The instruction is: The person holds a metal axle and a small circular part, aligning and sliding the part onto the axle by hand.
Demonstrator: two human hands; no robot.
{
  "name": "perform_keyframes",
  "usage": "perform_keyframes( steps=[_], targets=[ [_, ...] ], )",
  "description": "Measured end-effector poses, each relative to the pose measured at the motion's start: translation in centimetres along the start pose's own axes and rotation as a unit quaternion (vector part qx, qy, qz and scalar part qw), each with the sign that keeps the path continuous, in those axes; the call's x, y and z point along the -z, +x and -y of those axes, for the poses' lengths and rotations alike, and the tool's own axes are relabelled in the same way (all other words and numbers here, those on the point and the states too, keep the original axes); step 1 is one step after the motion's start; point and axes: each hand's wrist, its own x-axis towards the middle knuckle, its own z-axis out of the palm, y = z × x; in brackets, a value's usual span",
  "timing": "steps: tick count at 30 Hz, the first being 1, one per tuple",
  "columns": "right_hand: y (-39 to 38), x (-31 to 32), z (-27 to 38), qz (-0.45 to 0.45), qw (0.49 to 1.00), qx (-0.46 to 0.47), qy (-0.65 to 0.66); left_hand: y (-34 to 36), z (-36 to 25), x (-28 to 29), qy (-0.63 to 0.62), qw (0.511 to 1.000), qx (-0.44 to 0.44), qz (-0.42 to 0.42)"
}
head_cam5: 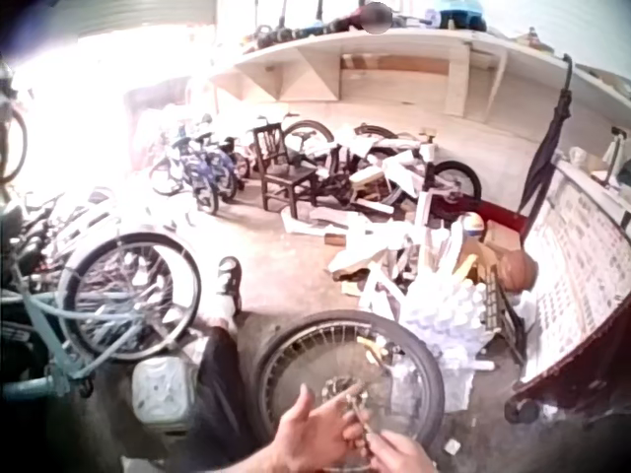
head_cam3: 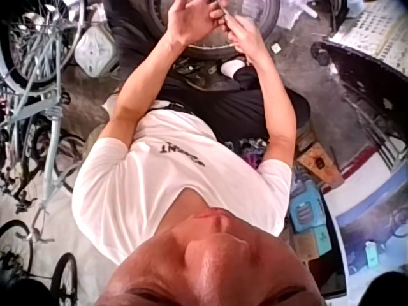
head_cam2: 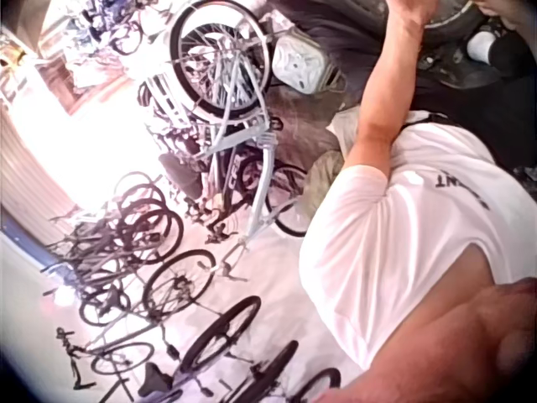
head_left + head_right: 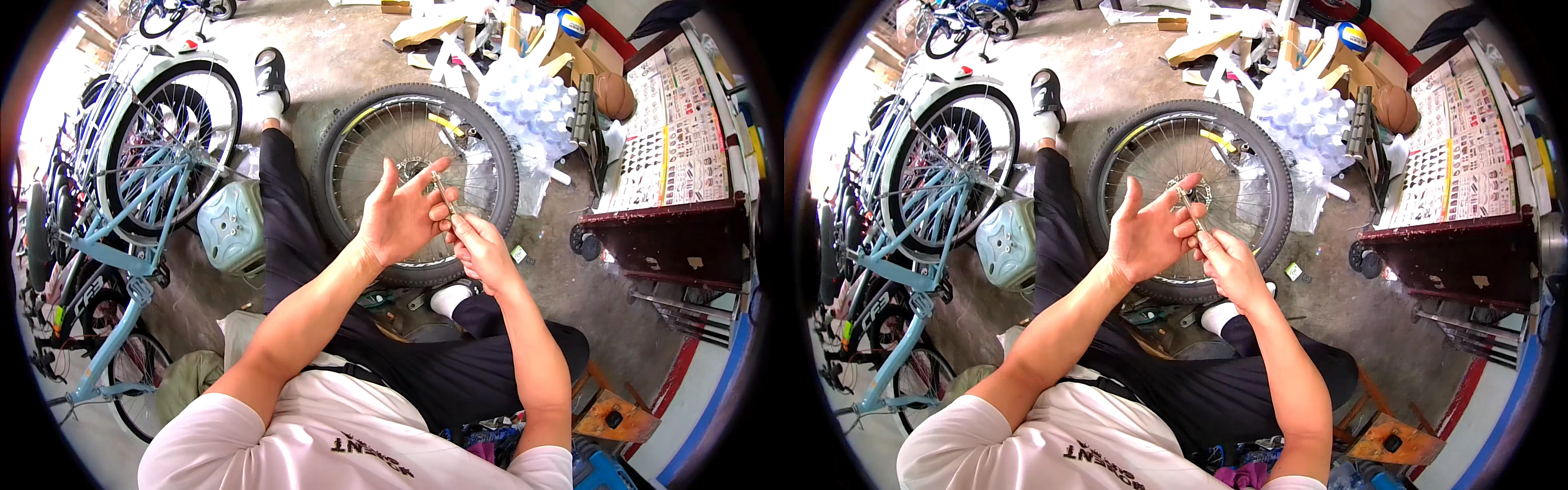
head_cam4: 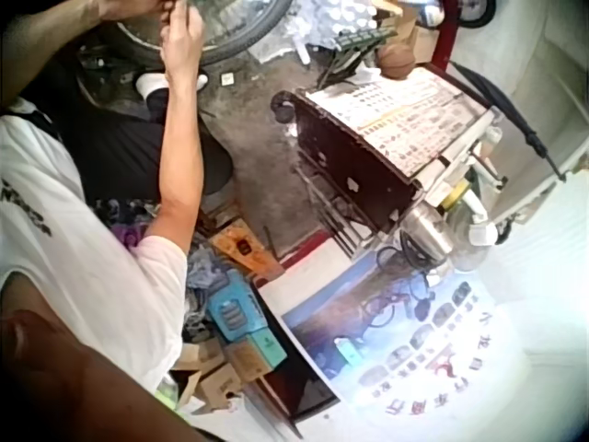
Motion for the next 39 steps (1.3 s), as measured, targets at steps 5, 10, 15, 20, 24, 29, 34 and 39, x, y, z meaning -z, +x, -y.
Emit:
perform_keyframes(
  steps=[5,10,15,20,24,29,34,39],
  targets=[
    [0.0,0.1,-0.1,-0.002,1.000,0.000,0.003,-0.1,0.3,0.2,0.002,1.000,0.000,-0.015],
    [0.1,0.0,0.0,-0.010,1.000,-0.001,0.000,-0.1,0.1,0.0,0.007,1.000,-0.004,-0.025],
    [0.1,0.0,-0.1,-0.008,1.000,0.002,-0.003,-0.1,-0.1,0.2,0.001,1.000,0.021,0.014],
    [0.1,0.2,-0.1,-0.008,1.000,0.013,0.013,0.1,0.7,-0.1,0.017,0.999,-0.028,-0.034],
    [0.0,0.0,0.1,-0.016,1.000,0.014,-0.003,0.3,0.2,0.1,0.001,1.000,0.011,-0.006],
    [0.1,0.1,0.0,-0.024,0.999,0.022,-0.015,0.1,1.0,0.2,-0.002,0.997,-0.024,-0.071],
    [-0.1,0.1,0.3,-0.019,1.000,0.019,-0.005,0.3,0.5,-0.2,-0.021,0.999,-0.005,-0.034],
    [0.0,0.3,0.1,-0.019,1.000,0.014,-0.018,0.2,0.4,-0.3,-0.011,1.000,0.011,0.004]
  ],
)
